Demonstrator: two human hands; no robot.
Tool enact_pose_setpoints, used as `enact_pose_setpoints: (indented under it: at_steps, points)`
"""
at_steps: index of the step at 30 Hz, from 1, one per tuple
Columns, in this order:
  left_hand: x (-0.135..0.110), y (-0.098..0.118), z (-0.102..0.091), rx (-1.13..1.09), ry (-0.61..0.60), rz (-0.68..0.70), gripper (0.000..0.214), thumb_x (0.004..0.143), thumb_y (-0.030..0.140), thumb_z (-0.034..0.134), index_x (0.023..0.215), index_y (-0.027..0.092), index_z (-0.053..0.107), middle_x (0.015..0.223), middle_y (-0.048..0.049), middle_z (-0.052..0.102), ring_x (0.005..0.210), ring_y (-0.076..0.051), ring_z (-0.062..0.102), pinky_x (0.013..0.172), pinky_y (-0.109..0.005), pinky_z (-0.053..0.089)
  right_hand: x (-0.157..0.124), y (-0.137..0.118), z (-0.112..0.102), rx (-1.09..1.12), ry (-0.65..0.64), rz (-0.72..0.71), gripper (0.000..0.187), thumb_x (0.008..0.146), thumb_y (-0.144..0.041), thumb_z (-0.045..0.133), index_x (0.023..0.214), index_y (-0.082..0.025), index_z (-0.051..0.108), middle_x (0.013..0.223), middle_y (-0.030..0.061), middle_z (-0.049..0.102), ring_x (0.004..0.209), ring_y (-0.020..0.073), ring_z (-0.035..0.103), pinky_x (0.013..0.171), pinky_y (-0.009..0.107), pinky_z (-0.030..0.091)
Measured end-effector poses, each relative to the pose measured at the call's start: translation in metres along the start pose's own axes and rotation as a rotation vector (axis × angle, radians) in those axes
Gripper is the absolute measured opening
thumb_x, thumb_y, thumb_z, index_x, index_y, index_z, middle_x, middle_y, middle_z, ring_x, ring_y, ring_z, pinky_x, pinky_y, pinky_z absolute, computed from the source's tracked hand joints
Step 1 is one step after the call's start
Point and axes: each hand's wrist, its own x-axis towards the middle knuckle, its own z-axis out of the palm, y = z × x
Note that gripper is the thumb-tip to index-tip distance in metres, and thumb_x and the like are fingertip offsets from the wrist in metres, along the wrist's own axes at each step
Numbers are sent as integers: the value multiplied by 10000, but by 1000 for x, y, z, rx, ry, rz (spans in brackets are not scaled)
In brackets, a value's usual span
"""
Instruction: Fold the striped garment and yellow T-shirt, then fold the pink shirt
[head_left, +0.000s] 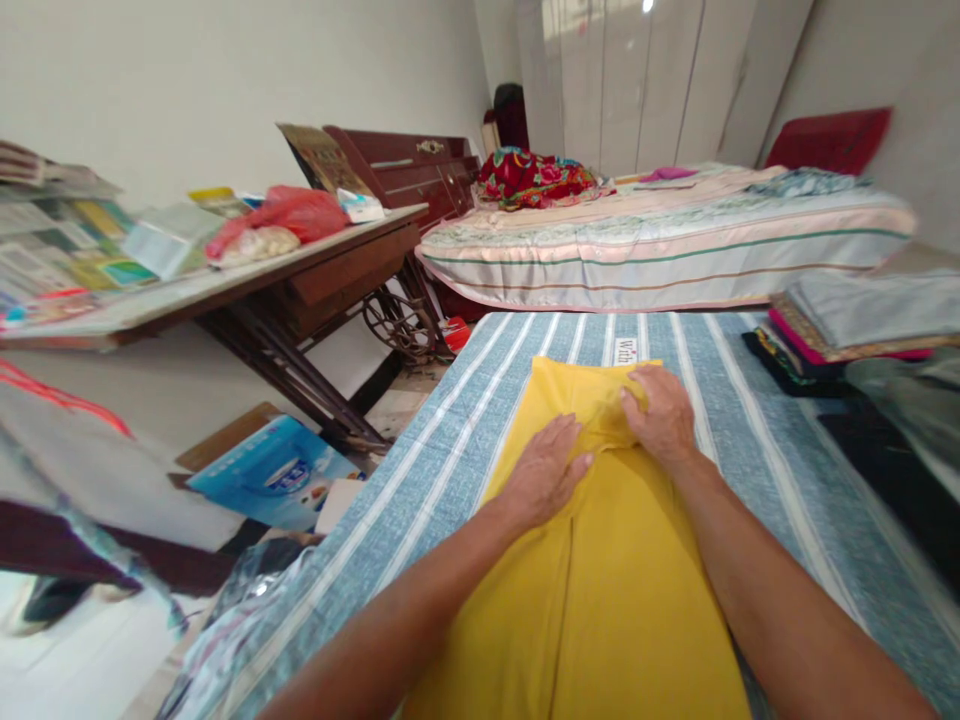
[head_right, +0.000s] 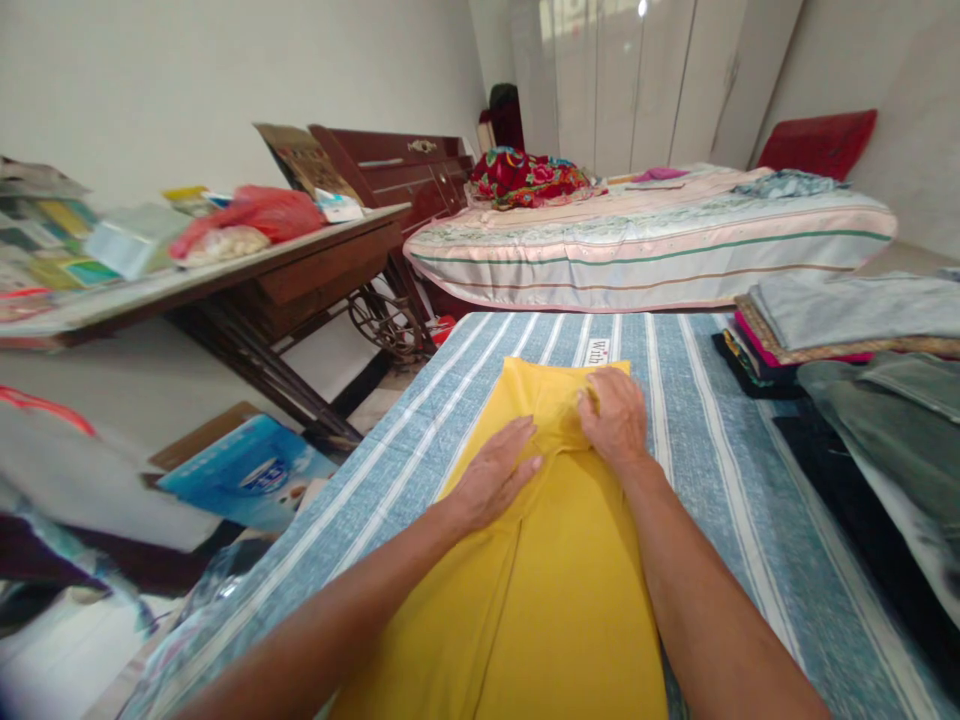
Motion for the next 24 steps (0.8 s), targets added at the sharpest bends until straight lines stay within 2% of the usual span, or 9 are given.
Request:
enact_pose_setpoints:
  at_steps: [3, 4, 6, 10, 15, 18, 20, 22, 24]
  points:
    - [-34, 6, -8, 20, 63, -43, 468, 888, 339, 410, 1289, 99, 435, 1417, -164, 393, 1344, -239, 302, 1107, -426, 282, -2, -8, 0, -20, -321, -57, 233, 834, -331, 496, 941, -165, 619, 994, 98, 638, 983, 224, 543, 874, 349, 385]
    - [-47, 9, -8, 33, 35, -45, 474, 877, 333, 427, 1292, 105, 432, 1427, -160, 379, 1347, -246, 294, 1104, -438, 287, -3, -10, 1, -44, -408, -46, 232, 839, -340, 494, 935, -172, 622, 1001, 93, 636, 986, 223, 540, 870, 349, 380]
    - [-70, 15, -7, 60, -63, -53, 521, 861, 334, 459, 1325, 103, 399, 1456, -155, 330, 1362, -255, 258, 1105, -451, 281, -6, -12, 1, -87, -497, -26, 237, 854, -345, 479, 949, -180, 621, 1041, 89, 626, 1015, 226, 527, 877, 351, 366]
    - [-94, 22, 0, 123, -188, -76, 554, 862, 355, 490, 1351, 116, 387, 1491, -145, 252, 1386, -255, 177, 1125, -458, 220, -9, -12, 2, -126, -531, -22, 260, 891, -338, 434, 1011, -178, 601, 1095, 91, 608, 1057, 214, 505, 894, 341, 353]
    - [-95, 16, 6, 98, -154, -20, 529, 901, 474, 398, 1349, 191, 411, 1494, -108, 264, 1391, -236, 161, 1130, -461, 184, -1, -20, -3, -199, -585, -18, 261, 911, -309, 404, 1031, -174, 594, 1069, 95, 613, 1050, 206, 510, 895, 338, 359]
    - [-95, 15, 3, 77, -140, -18, 539, 909, 499, 358, 1345, 188, 418, 1496, -115, 258, 1391, -234, 163, 1131, -451, 175, 5, -39, -13, -251, -592, -25, 293, 898, -307, 422, 1082, -144, 583, 1160, 142, 578, 1120, 248, 476, 930, 384, 344]
    - [-99, 17, -1, 68, -148, -20, 532, 911, 491, 358, 1343, 187, 420, 1499, -114, 250, 1391, -232, 162, 1132, -440, 173, 3, -57, -21, -266, -590, -60, 370, 901, -337, 413, 1185, -135, 535, 1303, 156, 492, 1230, 266, 392, 994, 401, 297]
    - [-107, 21, -6, 70, -162, -18, 532, 909, 473, 374, 1349, 177, 409, 1502, -112, 244, 1394, -231, 151, 1133, -432, 168, -8, -75, -27, -245, -617, -114, 454, 916, -389, 374, 1286, -140, 460, 1409, 141, 393, 1311, 257, 299, 1049, 393, 240]
    - [-117, 24, -11, 80, -195, -18, 564, 895, 471, 404, 1367, 162, 383, 1503, -115, 238, 1396, -239, 141, 1135, -434, 163, -23, -88, -29, -215, -675, -128, 514, 922, -439, 345, 1325, -130, 423, 1436, 146, 358, 1334, 263, 269, 1068, 401, 218]
